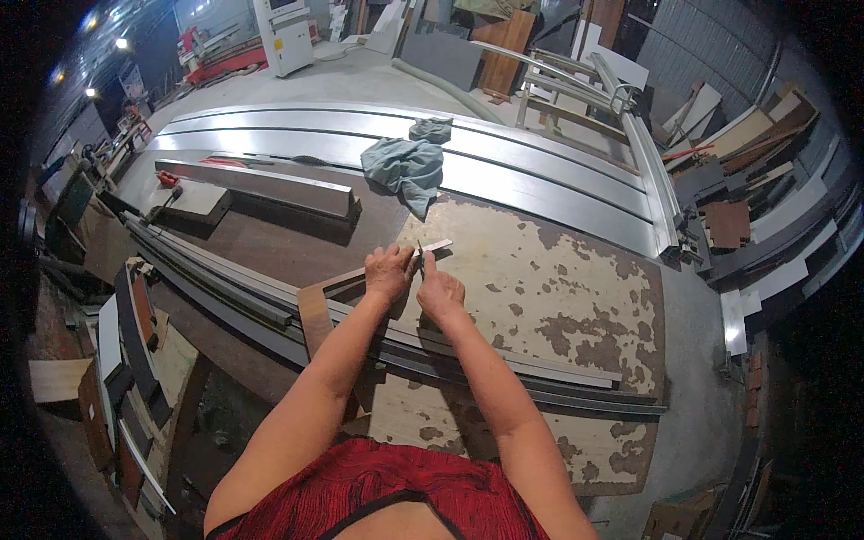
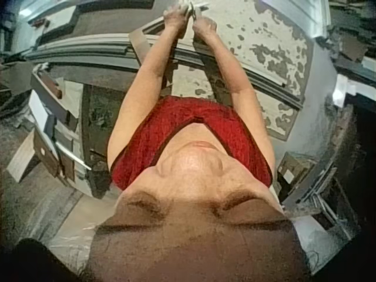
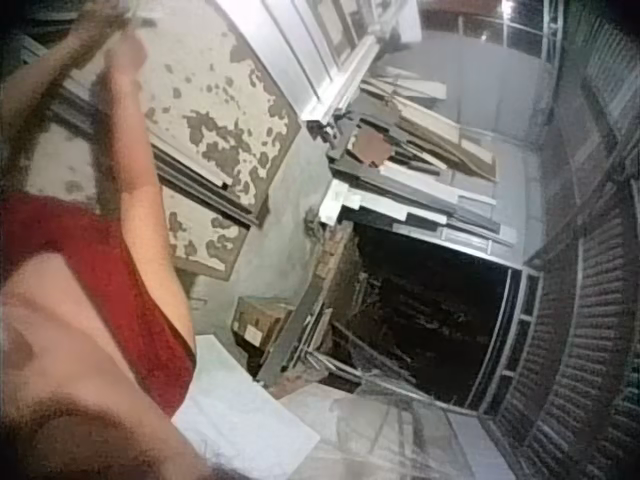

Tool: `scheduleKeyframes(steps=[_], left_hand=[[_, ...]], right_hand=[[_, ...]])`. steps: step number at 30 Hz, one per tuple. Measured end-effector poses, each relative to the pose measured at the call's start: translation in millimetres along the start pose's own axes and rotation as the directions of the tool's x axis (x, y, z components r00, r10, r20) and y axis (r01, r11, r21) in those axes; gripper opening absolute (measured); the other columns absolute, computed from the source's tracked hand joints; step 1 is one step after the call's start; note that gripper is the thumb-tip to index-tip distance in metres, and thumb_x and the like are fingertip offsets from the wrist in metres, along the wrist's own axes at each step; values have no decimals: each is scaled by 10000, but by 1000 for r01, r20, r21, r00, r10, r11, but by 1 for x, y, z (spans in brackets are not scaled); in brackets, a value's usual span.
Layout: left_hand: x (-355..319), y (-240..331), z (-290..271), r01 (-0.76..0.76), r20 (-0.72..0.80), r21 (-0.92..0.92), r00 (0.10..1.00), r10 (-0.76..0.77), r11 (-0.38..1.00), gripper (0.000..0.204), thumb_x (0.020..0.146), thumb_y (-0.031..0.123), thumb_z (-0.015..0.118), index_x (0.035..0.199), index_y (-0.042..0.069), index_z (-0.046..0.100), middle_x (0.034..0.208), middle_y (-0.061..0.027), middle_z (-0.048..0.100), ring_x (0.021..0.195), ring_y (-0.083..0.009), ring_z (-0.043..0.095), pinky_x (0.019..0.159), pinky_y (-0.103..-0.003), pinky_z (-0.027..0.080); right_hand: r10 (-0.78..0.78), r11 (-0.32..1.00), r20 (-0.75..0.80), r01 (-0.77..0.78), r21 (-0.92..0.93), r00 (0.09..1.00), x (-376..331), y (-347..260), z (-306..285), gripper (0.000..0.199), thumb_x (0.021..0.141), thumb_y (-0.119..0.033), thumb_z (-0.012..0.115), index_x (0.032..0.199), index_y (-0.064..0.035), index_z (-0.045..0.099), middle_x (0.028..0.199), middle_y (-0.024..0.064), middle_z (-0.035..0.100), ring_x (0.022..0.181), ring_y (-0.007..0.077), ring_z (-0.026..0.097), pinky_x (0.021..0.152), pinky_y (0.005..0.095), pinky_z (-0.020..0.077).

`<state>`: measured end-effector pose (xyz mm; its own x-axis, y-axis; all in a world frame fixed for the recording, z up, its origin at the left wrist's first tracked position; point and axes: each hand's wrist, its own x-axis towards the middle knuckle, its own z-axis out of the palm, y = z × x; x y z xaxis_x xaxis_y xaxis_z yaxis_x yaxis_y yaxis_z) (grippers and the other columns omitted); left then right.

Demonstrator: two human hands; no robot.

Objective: The person positions wooden pieces on a workbench using a square ruler and cuts a wooden piece using a utility knife.

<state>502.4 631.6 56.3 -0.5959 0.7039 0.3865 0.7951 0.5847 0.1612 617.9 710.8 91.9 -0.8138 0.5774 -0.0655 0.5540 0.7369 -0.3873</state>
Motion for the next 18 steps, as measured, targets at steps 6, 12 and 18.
scheduleKeyframes(steps=[6, 12, 18], left_hand=[[-3, -5, -3, 20, -4, -10, 1000, -20, 1000, 238, 875, 360, 580, 1063, 219, 618, 973, -50, 596, 892, -294, 573, 741, -442, 430], [1, 1, 0, -3, 18, -24, 1000, 4, 1000, 240, 880, 352, 573, 1078, 221, 607, 977, -54, 596, 905, -299, 571, 747, -444, 428], [-1, 0, -4, 5, 21, -24, 1000, -4, 1000, 217, 876, 344, 579, 1046, 215, 613, 963, -50, 602, 892, -300, 575, 734, -449, 429]], right_hand=[[-35, 999, -14, 35, -8, 999, -29, 5, 0, 653, 818, -126, 497, 1439, -134, 295, 895, 220, 677, 841, 389, 666, 763, 494, 510], [-10, 1000, -80, 11, 14, 997, -5, 4, 2, 592, 834, -177, 523, 1403, -157, 360, 848, 221, 670, 802, 413, 655, 743, 523, 497], [-6, 1000, -34, 7, 3, 999, -5, 0, 3, 635, 802, -116, 517, 1400, -120, 305, 883, 222, 676, 837, 392, 669, 760, 496, 515]])
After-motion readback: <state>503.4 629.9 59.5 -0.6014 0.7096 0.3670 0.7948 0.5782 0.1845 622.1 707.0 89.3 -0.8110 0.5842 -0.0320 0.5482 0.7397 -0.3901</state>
